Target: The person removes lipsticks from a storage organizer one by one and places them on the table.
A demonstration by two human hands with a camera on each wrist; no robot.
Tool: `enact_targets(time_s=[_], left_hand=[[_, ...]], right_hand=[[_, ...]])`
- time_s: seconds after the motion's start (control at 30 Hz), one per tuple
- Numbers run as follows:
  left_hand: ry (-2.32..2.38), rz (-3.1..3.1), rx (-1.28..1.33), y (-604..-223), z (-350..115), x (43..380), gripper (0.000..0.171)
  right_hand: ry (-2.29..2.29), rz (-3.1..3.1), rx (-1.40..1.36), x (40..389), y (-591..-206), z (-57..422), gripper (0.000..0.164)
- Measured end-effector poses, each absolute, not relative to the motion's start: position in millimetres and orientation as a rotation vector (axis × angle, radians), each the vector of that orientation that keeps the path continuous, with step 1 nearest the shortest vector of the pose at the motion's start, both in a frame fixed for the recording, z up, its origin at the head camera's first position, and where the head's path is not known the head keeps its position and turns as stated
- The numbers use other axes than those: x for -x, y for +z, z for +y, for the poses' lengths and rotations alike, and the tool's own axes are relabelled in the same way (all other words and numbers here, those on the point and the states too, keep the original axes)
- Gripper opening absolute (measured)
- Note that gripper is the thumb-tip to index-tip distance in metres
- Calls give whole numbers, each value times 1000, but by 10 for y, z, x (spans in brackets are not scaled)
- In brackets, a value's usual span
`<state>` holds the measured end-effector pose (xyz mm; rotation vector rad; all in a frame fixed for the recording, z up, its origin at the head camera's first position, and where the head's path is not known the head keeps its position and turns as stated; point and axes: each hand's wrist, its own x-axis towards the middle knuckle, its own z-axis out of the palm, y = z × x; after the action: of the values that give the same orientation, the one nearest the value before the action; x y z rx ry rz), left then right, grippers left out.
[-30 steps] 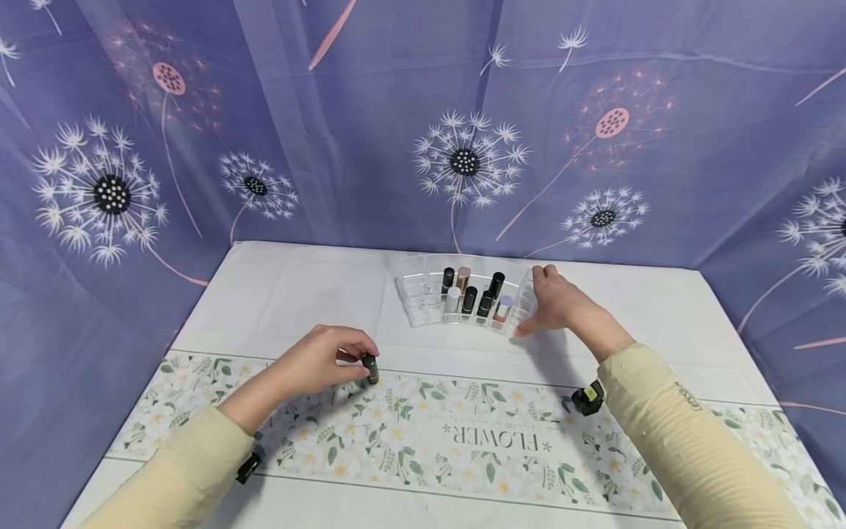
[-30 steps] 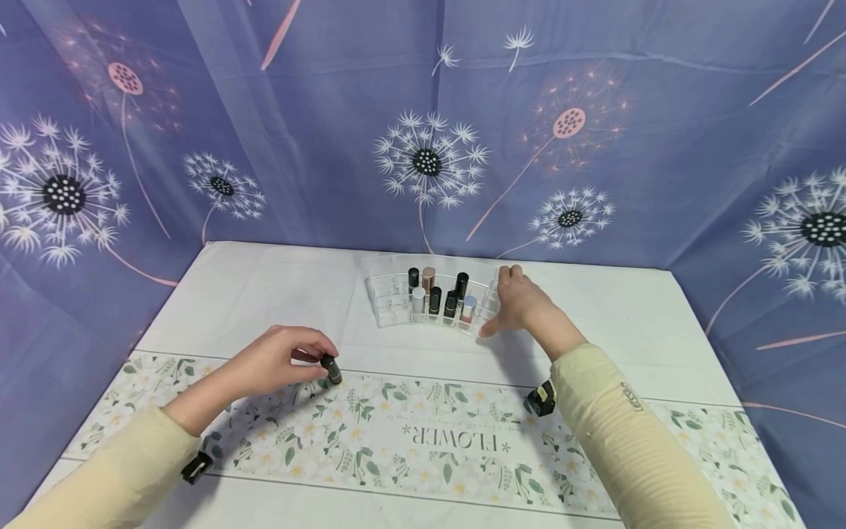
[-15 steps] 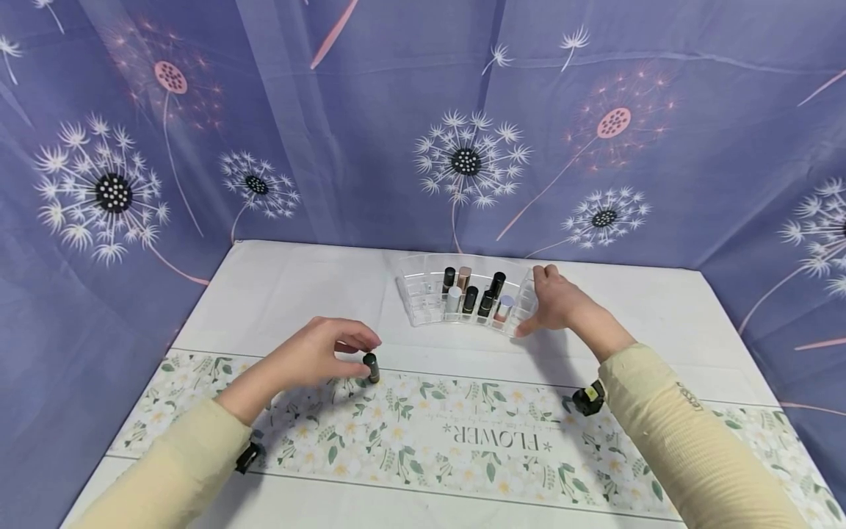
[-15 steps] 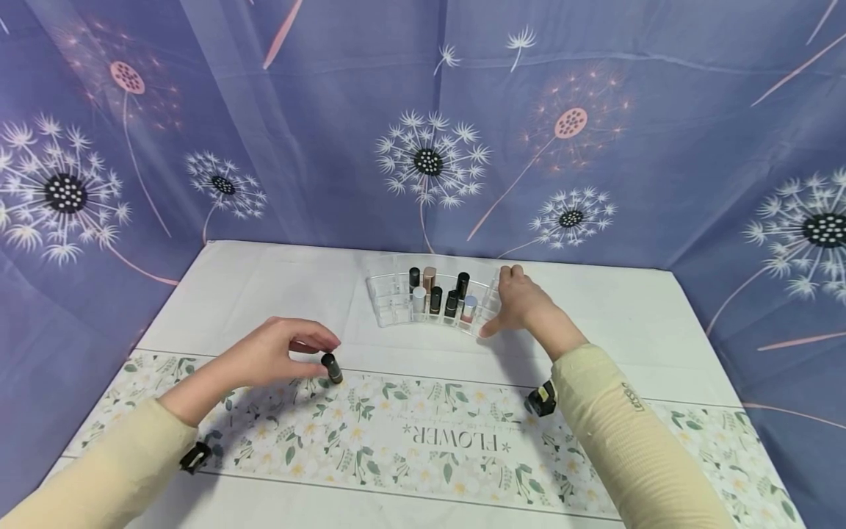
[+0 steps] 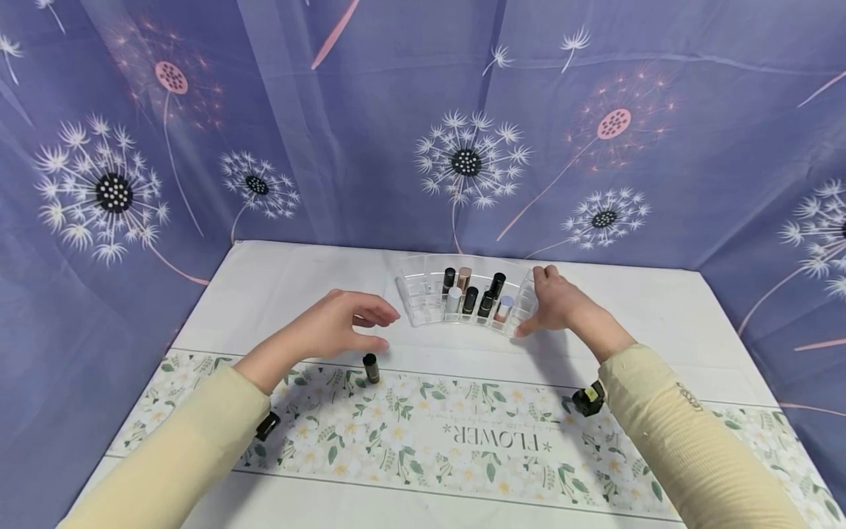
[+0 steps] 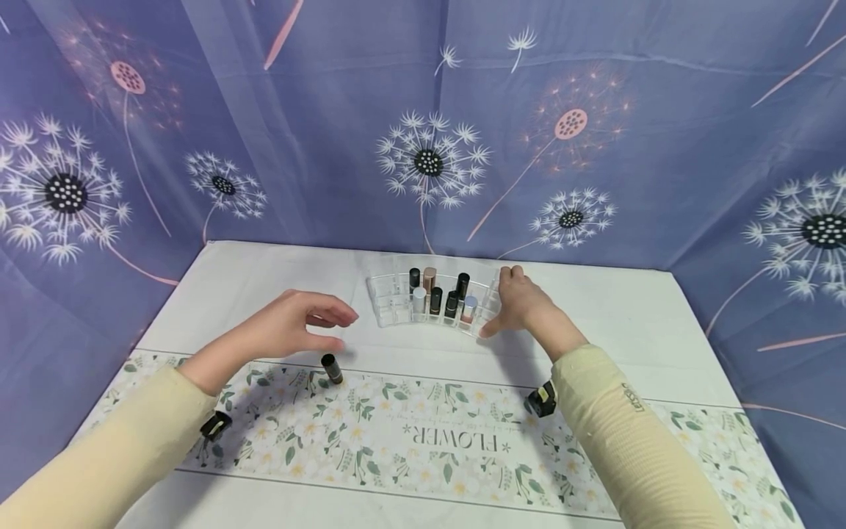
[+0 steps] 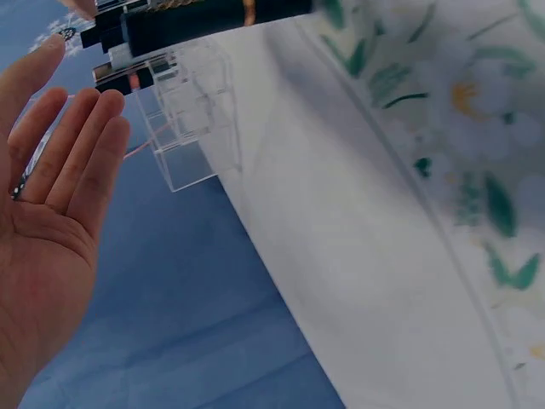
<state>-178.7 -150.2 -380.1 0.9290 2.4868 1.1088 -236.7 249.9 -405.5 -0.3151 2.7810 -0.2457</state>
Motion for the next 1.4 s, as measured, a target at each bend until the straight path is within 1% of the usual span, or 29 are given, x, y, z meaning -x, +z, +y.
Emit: enact_targets(time_s=[0.33,0.7,1.03,1.4], left_hand=[[1108,2493,-933,-3699,-1287,2059,38],[1142,2513,-864,-3605,-1107,2340,39],[1171,2510,-889,-3555,-956,2517,45],[1117,2521,-845,-3577,-787,2666,51]], right_hand=[[-259,2785,314,2344,-4044,2493,132],[-276,2780,312,2357,-4068,2503,132],[-275,2791,317,2373,-4083,2525,133],[-263,2789,329,2354,-4062,2515,134]])
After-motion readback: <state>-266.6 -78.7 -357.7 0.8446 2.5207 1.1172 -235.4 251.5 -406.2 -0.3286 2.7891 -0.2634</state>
